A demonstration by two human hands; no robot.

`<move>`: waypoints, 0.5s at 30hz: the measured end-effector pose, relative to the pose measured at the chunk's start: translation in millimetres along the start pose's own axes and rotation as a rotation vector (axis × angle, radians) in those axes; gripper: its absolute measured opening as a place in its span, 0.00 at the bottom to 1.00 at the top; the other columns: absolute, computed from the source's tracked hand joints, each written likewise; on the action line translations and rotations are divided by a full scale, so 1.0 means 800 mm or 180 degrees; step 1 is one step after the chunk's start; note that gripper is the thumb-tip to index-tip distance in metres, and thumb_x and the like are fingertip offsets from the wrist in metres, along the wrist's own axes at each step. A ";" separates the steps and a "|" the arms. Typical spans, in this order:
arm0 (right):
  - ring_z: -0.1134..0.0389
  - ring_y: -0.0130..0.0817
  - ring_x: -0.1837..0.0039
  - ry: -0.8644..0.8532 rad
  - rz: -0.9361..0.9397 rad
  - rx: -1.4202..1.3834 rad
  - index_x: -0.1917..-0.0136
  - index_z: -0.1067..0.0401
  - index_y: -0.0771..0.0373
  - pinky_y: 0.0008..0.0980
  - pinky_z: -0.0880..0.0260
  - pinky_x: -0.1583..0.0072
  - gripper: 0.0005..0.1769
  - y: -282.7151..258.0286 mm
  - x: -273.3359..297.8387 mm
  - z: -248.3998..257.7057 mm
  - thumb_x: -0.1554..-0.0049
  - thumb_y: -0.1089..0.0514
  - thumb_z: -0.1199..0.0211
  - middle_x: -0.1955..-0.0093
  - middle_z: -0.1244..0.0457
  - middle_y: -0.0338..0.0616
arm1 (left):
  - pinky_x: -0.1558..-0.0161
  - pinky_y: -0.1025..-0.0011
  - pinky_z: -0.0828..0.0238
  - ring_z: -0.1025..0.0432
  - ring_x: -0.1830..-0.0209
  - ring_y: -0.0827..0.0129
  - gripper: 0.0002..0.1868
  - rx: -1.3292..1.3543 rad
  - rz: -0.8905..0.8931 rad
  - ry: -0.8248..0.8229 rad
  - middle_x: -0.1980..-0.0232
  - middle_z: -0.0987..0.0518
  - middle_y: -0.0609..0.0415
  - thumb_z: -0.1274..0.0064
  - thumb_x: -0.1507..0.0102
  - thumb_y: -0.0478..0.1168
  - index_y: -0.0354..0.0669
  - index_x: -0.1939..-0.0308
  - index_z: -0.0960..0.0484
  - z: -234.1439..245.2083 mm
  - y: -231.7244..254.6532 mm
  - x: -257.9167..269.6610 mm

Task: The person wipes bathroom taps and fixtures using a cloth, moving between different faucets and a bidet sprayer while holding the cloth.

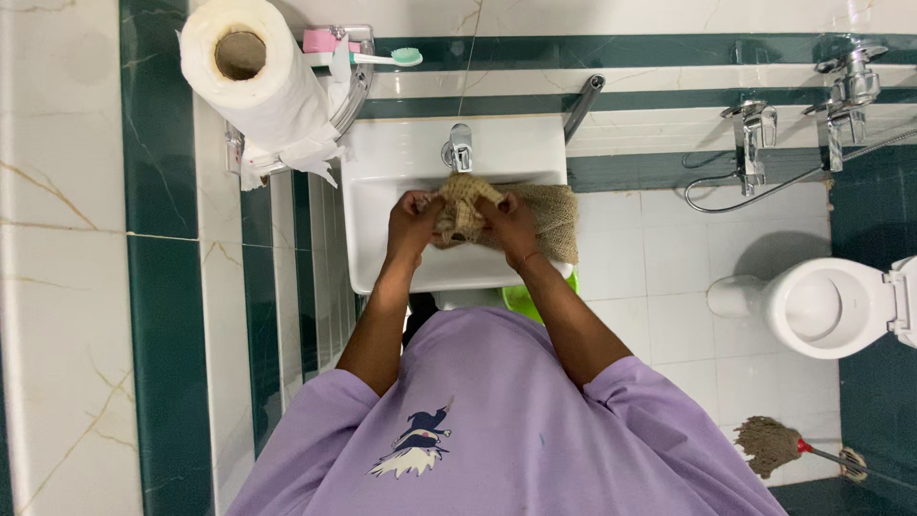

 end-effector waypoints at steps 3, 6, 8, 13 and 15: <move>0.30 0.28 0.57 0.0265 0.0270 0.0240 0.47 0.33 0.65 0.29 0.25 0.59 0.20 -0.019 -0.028 -0.002 0.43 0.52 0.30 0.56 0.34 0.44 | 0.67 0.70 0.24 0.25 0.67 0.70 0.18 0.0042 -0.0563 0.0327 0.62 0.19 0.50 0.37 0.37 0.46 0.35 0.53 0.21 -0.011 0.014 -0.032; 0.33 0.27 0.61 0.0468 0.0409 0.0446 0.46 0.33 0.64 0.28 0.30 0.62 0.20 -0.036 -0.056 -0.006 0.43 0.51 0.29 0.58 0.35 0.42 | 0.63 0.74 0.29 0.27 0.66 0.72 0.18 -0.0290 -0.1075 0.0564 0.64 0.18 0.52 0.36 0.36 0.48 0.35 0.56 0.18 -0.023 0.032 -0.053; 0.34 0.28 0.64 0.0551 0.0435 0.0495 0.46 0.32 0.65 0.30 0.33 0.65 0.20 -0.044 -0.063 -0.010 0.43 0.51 0.29 0.60 0.35 0.43 | 0.62 0.75 0.31 0.28 0.66 0.73 0.17 -0.0432 -0.1265 0.0657 0.64 0.18 0.54 0.37 0.36 0.48 0.36 0.57 0.18 -0.028 0.044 -0.057; 0.32 0.26 0.63 0.0318 0.0240 0.0499 0.42 0.31 0.63 0.27 0.30 0.64 0.18 -0.047 -0.042 -0.010 0.41 0.52 0.32 0.60 0.35 0.41 | 0.63 0.75 0.29 0.28 0.66 0.73 0.18 -0.0438 -0.0924 0.0674 0.64 0.19 0.54 0.37 0.36 0.48 0.36 0.55 0.20 -0.026 0.031 -0.044; 0.31 0.27 0.61 0.0366 0.0202 0.0499 0.41 0.32 0.63 0.27 0.29 0.63 0.19 -0.039 -0.026 -0.011 0.41 0.53 0.32 0.59 0.35 0.42 | 0.64 0.75 0.28 0.27 0.66 0.73 0.17 -0.0138 -0.0890 0.0458 0.63 0.20 0.54 0.38 0.36 0.46 0.36 0.53 0.20 -0.019 0.011 -0.036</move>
Point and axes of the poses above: each hand's wrist, its own x-axis away from the middle knuckle, its own z-axis out of the back of the hand, y = z × x, the point moved 3 cm from there along -x, towards the middle knuckle
